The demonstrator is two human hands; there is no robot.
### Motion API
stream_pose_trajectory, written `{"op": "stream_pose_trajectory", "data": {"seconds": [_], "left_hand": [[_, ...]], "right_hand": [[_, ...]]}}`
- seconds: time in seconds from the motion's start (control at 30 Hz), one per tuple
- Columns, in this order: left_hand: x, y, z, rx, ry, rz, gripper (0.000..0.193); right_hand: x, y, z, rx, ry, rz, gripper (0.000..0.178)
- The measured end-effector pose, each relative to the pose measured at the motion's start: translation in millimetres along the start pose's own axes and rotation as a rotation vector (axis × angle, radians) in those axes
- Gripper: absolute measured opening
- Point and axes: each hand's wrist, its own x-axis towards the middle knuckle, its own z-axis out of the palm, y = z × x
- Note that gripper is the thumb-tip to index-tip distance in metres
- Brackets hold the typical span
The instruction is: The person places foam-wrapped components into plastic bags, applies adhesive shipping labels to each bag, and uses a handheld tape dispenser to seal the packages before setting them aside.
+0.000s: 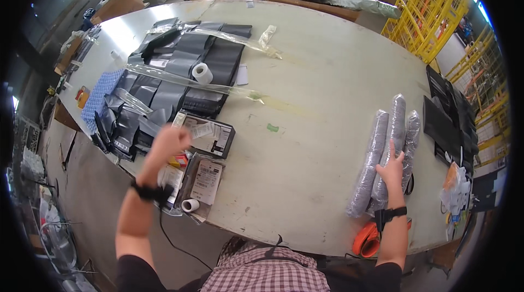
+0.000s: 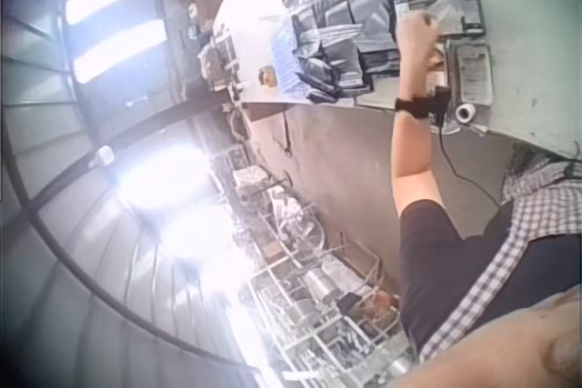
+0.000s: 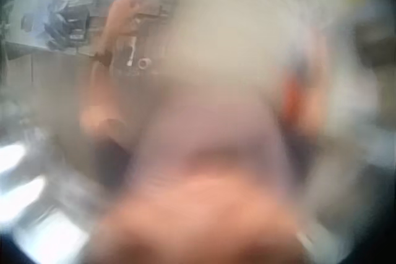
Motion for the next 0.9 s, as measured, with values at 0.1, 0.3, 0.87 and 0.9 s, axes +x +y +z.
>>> {"op": "stream_pose_trajectory", "data": {"seconds": [0.1,0.3,0.87,0.9], "left_hand": [[100.2,-68.4,2.1,0.288,0.225,0.186,0.018],[181.6,-91.6,53.4,0.574,-0.145,0.288,0.022],[-55.2,150.9,68.2,-0.018,0.028,0.526,0.016],[-76.9,161.2,101.8,-0.066,0.026,0.588,0.02]], "right_hand": [[-20.8,-1.4,-14.3,0.218,0.042,-0.034,0.09],[-171.7,-63.2,-20.1,0.259,0.032,-0.253,0.079],[-249.9,-46.4,53.9,0.428,-0.167,-0.06,0.105],[-249.7,-45.4,53.2,0.493,-0.246,-0.029,0.106]]}}
